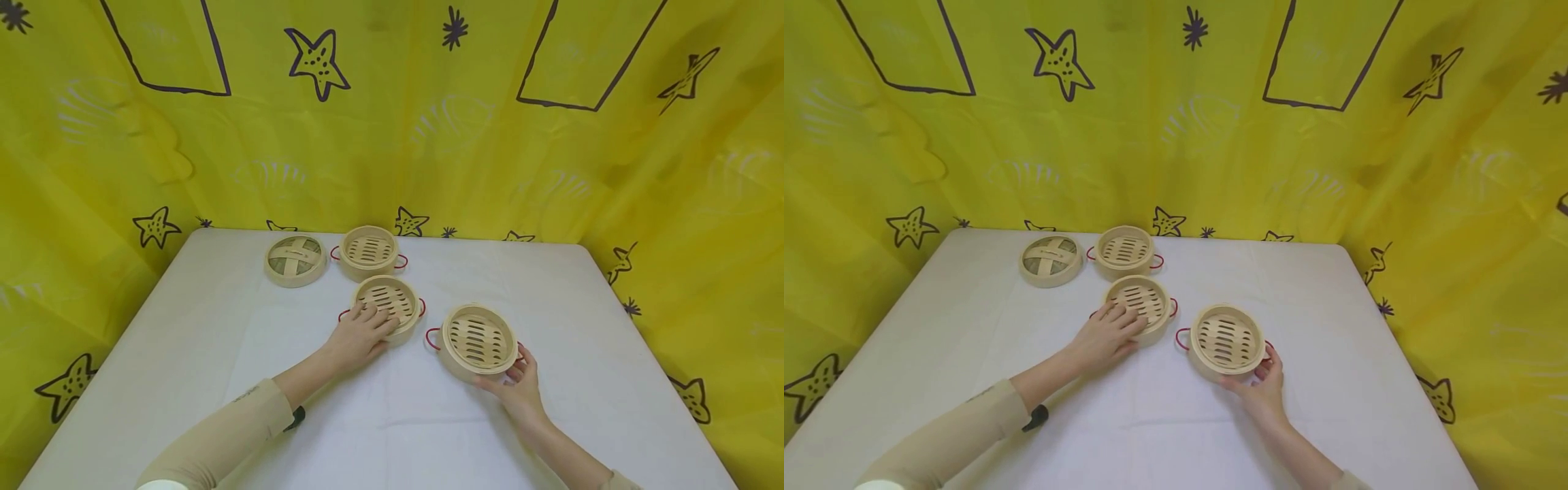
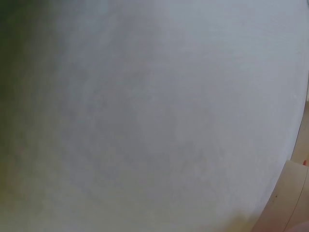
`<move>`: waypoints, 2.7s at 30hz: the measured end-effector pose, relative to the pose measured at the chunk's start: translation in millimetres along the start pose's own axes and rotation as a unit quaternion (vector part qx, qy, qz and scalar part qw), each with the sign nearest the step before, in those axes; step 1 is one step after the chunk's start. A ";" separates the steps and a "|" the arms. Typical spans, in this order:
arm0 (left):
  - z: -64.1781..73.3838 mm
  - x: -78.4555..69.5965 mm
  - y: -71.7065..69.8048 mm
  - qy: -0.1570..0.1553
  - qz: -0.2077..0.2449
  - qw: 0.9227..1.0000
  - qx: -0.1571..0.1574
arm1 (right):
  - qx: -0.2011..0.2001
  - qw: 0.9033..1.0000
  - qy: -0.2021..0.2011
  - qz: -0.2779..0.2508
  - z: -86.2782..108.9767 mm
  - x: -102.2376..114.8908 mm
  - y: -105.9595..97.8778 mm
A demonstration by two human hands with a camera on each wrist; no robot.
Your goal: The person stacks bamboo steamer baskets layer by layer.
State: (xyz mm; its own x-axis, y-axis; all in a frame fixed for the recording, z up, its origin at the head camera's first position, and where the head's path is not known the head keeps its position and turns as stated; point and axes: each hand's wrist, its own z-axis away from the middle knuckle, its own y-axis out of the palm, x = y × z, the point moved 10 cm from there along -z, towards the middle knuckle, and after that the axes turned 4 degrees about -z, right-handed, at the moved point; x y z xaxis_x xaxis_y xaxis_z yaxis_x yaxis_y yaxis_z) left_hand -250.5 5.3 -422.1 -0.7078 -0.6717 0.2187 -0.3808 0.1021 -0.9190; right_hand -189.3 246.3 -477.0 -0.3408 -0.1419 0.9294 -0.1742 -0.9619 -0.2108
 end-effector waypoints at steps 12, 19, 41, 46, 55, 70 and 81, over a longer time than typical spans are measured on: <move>-1.8 -1.3 -2.2 -0.004 -0.010 1.000 0.005 | -0.024 0.999 -0.032 -0.030 -2.1 4.1 3.5; -2.0 -2.7 -2.1 0.000 -0.031 1.000 -0.003 | -0.019 0.999 -0.033 -0.027 -1.2 4.8 4.7; -2.7 -4.7 -4.1 -0.002 -0.052 0.999 -0.013 | -0.015 0.999 -0.027 -0.028 -0.6 4.1 5.2; -5.1 -4.4 -5.8 -0.005 -0.051 0.999 -0.014 | -0.013 0.999 -0.025 -0.028 -0.6 3.5 5.5; -12.8 -4.6 -20.1 -0.006 -0.059 0.997 -0.041 | -0.014 0.999 -0.024 -0.030 -0.2 2.7 5.3; -25.8 -12.2 -43.0 0.004 -0.044 0.995 -0.085 | -0.014 0.999 -0.022 -0.021 0.5 4.3 4.7; -37.1 -24.9 -53.2 0.017 -0.044 0.993 -0.110 | -0.008 1.000 -0.014 -0.018 -1.5 1.0 5.3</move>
State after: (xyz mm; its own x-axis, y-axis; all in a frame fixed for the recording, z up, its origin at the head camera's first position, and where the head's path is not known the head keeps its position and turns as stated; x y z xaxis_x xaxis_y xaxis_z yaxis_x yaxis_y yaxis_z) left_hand -234.6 43.8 -366.5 -0.6846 -0.6598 0.3100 -0.5601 0.2039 -0.8029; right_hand -191.9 241.5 -477.7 -0.3078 -0.1146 0.9445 -0.2003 -0.9627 -0.1821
